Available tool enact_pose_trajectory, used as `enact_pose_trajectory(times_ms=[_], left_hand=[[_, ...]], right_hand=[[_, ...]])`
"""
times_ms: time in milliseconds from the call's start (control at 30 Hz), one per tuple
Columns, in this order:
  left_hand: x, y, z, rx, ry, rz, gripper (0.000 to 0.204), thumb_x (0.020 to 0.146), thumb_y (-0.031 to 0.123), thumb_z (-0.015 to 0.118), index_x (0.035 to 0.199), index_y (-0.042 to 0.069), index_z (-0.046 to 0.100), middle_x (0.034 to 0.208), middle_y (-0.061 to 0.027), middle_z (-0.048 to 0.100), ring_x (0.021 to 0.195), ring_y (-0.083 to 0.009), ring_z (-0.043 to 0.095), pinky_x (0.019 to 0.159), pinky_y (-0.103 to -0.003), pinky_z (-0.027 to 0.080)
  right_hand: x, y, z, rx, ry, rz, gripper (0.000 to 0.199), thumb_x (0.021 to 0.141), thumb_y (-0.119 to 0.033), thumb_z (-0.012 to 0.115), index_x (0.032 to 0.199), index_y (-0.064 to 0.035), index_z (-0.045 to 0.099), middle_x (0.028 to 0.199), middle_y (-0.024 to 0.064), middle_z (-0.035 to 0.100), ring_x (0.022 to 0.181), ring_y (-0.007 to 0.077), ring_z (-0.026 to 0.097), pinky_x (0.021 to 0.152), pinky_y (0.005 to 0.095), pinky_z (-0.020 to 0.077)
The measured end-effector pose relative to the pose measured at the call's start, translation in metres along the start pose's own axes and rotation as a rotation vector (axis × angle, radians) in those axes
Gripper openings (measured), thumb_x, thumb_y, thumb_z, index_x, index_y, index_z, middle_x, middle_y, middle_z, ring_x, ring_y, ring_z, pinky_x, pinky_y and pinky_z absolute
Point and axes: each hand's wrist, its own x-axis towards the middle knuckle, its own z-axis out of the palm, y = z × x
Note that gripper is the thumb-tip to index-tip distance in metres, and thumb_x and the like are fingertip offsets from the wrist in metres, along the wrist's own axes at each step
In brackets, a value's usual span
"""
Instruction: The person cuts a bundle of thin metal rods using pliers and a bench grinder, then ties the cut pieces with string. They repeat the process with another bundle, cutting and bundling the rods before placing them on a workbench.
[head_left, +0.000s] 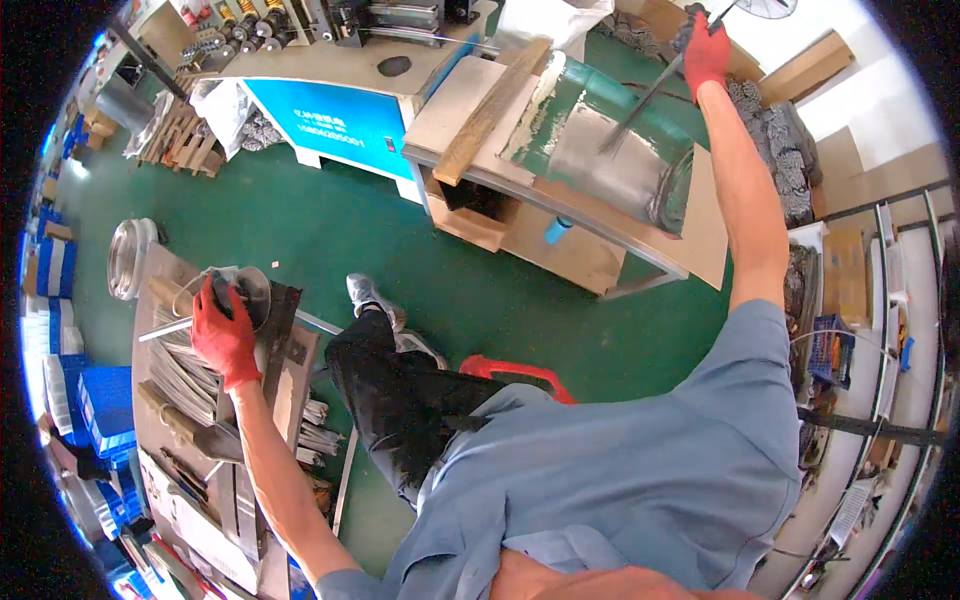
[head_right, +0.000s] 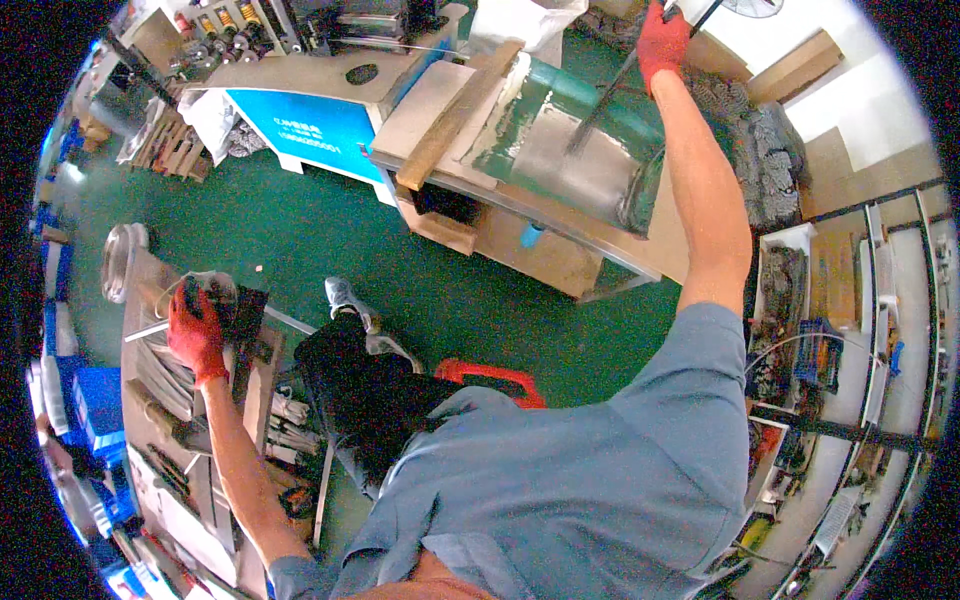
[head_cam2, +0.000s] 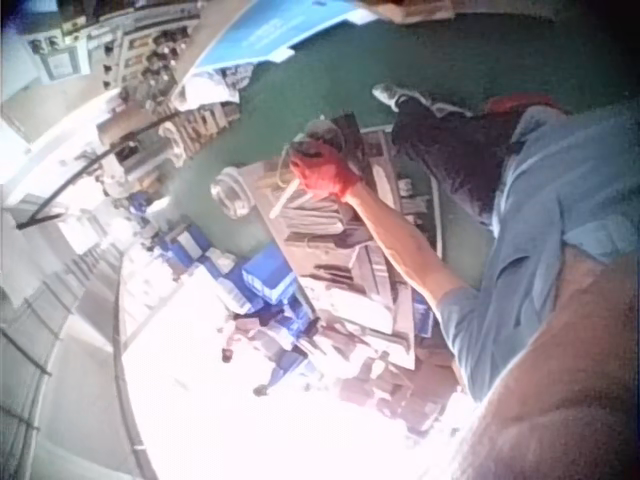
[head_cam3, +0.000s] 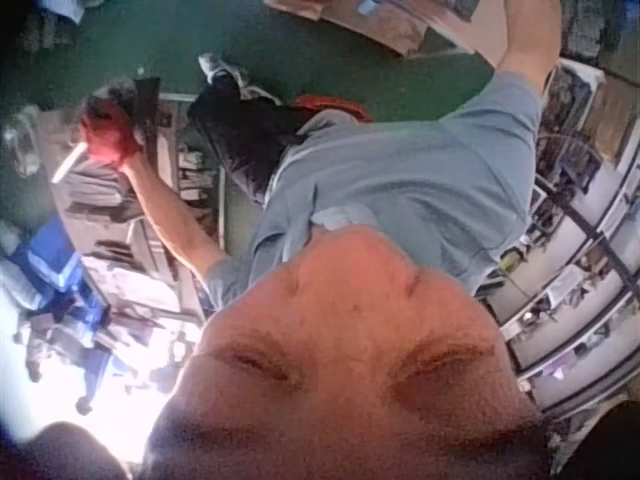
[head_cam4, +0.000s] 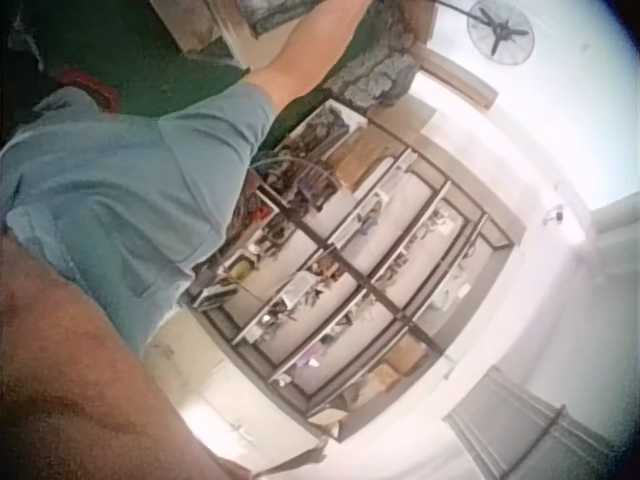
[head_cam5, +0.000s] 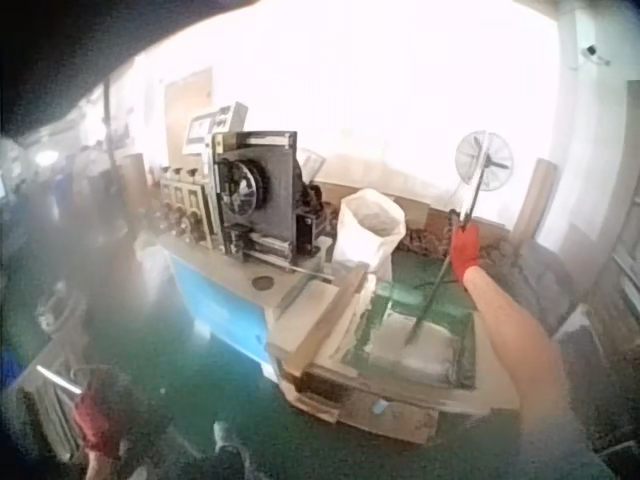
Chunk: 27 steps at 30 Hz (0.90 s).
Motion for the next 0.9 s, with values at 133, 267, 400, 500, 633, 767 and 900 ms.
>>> enact_pose_trajectory(times_ms=[133,267,400,500,633,767,900], left_hand=[[0.000,-0.005,0.001,-0.023,0.013,0.014,0.038,0.090,0.033,0.053,0.121,0.012,0.058,0.111,-0.0116,0.062,0.096,-0.0334,0.061,0.081,-0.042,0.049],[0.003,-0.001,0.004,-0.044,0.023,0.022,0.038,0.090,0.033,0.053,0.120,0.011,0.059,0.110,-0.0120,0.062,0.097,-0.0334,0.061,0.081,-0.041,0.049],[0.000,-0.006,0.004,-0.002,0.001,0.006,0.037,0.090,0.032,0.053,0.118,0.010,0.059,0.109,-0.0123,0.063,0.096,-0.0341,0.062,0.080,-0.042,0.049],[0.004,0.000,0.003,-0.026,-0.024,0.002,0.036,0.090,0.033,0.053,0.117,0.010,0.060,0.109,-0.0133,0.063,0.096,-0.0347,0.062,0.080,-0.043,0.049],[0.002,-0.001,0.001,-0.027,-0.034,-0.006,0.037,0.089,0.034,0.054,0.115,0.007,0.060,0.109,-0.0134,0.063,0.097,-0.0344,0.061,0.081,-0.043,0.049],[0.006,-0.001,0.001,-0.041,-0.062,0.024,0.042,0.089,0.036,0.054,0.118,0.007,0.059,0.112,-0.0144,0.062,0.101,-0.0343,0.060,0.086,-0.044,0.047],[0.010,-0.018,-0.001,-0.040,-0.120,-0.004,0.048,0.088,0.037,0.055,0.123,0.006,0.055,0.115,-0.0172,0.060,0.110,-0.0347,0.055,0.093,-0.044,0.043]], right_hand=[[-0.019,-0.007,-0.013,0.233,-0.002,0.105,0.042,0.081,-0.033,0.070,0.102,0.0023,0.063,0.090,0.0113,0.067,0.080,0.0228,0.059,0.075,0.0363,0.0466],[-0.032,0.016,-0.022,0.288,-0.022,0.092,0.058,0.069,-0.035,0.079,0.107,0.0044,0.061,0.098,0.0158,0.068,0.090,0.0302,0.063,0.083,0.0389,0.0476],[-0.060,-0.002,-0.025,0.284,0.005,0.156,0.059,0.064,-0.031,0.083,0.105,0.0058,0.061,0.101,0.0162,0.067,0.091,0.0281,0.062,0.084,0.0382,0.0470],[-0.066,-0.002,-0.031,0.312,0.007,0.203,0.054,0.065,-0.028,0.083,0.102,0.0047,0.062,0.098,0.0140,0.067,0.088,0.0261,0.061,0.084,0.0374,0.0461],[-0.079,0.002,-0.018,0.387,-0.044,0.270,0.050,0.067,-0.027,0.082,0.102,0.0031,0.062,0.097,0.0127,0.067,0.085,0.0259,0.060,0.083,0.0374,0.0457],[-0.085,-0.008,-0.016,0.389,0.058,0.280,0.041,0.076,-0.029,0.074,0.100,0.0014,0.063,0.091,0.0118,0.067,0.080,0.0242,0.058,0.077,0.0378,0.0452],[-0.069,-0.001,0.003,0.356,-0.012,0.283,0.024,0.090,-0.029,0.062,0.081,-0.0059,0.059,0.067,0.0024,0.058,0.054,0.0136,0.050,0.050,0.0326,0.0420]])
